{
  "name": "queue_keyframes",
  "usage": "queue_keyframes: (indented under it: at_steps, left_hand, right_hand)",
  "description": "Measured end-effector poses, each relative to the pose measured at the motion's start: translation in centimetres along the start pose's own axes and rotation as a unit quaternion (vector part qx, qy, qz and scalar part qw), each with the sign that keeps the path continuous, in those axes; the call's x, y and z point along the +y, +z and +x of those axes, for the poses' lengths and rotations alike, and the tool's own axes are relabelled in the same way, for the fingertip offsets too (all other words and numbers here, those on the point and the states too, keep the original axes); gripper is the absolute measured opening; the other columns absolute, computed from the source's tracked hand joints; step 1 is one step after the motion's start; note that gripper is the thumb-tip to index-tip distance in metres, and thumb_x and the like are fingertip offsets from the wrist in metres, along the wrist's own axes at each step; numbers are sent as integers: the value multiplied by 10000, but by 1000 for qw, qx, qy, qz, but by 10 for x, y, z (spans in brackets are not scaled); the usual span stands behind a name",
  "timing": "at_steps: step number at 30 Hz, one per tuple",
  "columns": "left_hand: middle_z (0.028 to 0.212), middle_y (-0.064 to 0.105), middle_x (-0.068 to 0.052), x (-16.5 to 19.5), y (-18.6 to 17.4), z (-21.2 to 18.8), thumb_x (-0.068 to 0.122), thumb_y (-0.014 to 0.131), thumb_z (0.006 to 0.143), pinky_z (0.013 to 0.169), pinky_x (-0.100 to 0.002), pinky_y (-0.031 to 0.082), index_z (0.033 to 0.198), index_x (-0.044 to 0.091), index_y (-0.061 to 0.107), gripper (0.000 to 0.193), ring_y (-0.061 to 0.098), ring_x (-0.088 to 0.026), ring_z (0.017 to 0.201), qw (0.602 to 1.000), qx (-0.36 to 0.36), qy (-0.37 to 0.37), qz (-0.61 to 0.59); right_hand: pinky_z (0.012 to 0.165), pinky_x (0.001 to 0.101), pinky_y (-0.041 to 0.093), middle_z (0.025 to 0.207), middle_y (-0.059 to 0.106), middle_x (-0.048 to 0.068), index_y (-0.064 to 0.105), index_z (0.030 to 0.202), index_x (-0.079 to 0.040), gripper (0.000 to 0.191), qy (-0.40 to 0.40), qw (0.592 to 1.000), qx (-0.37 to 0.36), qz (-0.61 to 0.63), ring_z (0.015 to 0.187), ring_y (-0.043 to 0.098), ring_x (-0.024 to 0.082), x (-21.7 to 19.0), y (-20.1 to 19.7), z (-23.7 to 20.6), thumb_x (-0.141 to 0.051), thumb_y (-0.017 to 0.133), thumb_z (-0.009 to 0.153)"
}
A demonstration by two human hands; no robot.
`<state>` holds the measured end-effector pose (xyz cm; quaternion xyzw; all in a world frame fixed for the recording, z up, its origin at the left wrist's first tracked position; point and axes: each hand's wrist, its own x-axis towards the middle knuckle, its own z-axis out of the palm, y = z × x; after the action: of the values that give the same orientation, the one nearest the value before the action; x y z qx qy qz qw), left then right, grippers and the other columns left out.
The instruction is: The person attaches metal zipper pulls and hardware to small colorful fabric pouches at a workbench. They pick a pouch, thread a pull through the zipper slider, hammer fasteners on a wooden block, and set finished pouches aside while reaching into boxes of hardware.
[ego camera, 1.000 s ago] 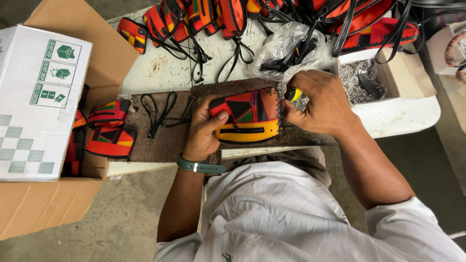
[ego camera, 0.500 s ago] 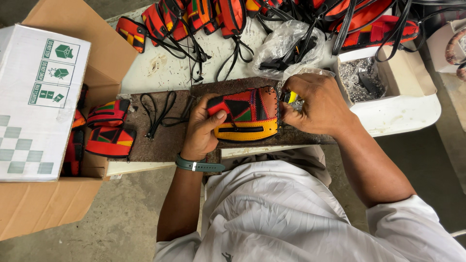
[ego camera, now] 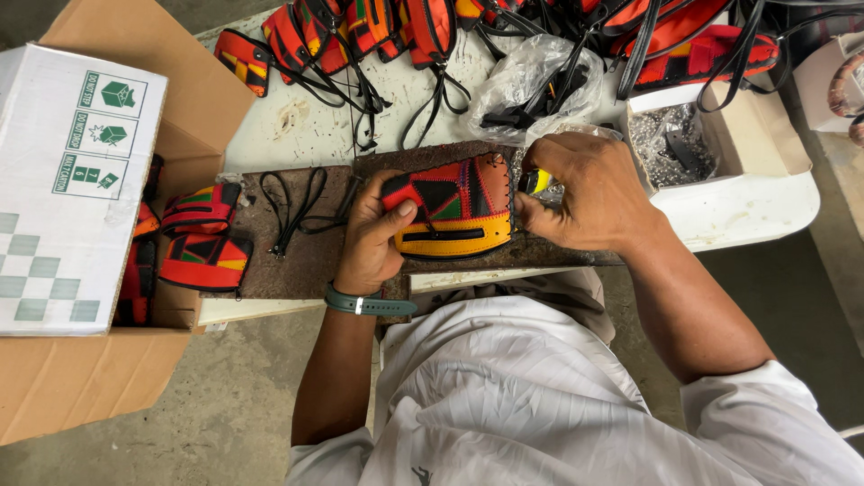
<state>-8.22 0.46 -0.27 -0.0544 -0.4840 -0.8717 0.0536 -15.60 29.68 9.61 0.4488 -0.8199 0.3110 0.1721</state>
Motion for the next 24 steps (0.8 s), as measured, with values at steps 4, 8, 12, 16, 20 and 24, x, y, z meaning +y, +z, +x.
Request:
queue_keyframes:
  at_steps: [4,8,12,16,20,24]
  left_hand:
    - [1114,689,-32,0,0,0,38,764,940,956,-272,502,1266,34,617,357,628,-124,1033,1000,0,0,-4]
    - [1104,693,-31,0,-1,0,38,762,933,953,-273,511,1256,39,615,355,636,-122,1028,1000,-2,-9,-16]
    - [1086,682,-23,-1,-2,-2,35,766,952,922,-262,501,1269,32,621,348,619,-109,994,1000,-11,-11,-18]
    - [1060,671,-11,0,-2,-3,38,765,960,887,-250,491,1270,29,627,339,600,-94,955,1000,-11,-19,-5]
    - [1066,687,-16,1,-1,1,51,755,940,911,-255,509,1242,39,622,331,625,-104,980,1000,-7,-8,-2]
    - [1074,682,-19,2,-1,2,38,760,957,917,-258,506,1256,34,620,330,620,-107,985,1000,-16,-3,-6]
  right_hand:
    - [653,483,480,789,620,165,634,928,-18,357,19,1000,-16,1,742,622,401,1,2,-1,-359,693,841]
    - [661,478,487,796,630,154,635,926,-25,340,13,1000,-10,4,746,629,393,1,4,-2,-351,678,839]
    - [656,482,490,786,622,160,639,923,-23,351,11,1000,-12,-2,738,622,400,2,3,-1,-365,689,859]
    - [660,483,498,794,627,158,645,935,-25,359,12,1000,-15,-13,738,625,397,2,1,0,-369,694,847]
    - [648,481,491,780,632,134,635,904,-37,327,1,999,-25,-29,770,649,376,-1,1,0,-345,693,810]
    - [645,474,495,783,639,130,636,908,-31,323,9,999,-33,-28,758,644,363,-3,0,0,-331,701,809]
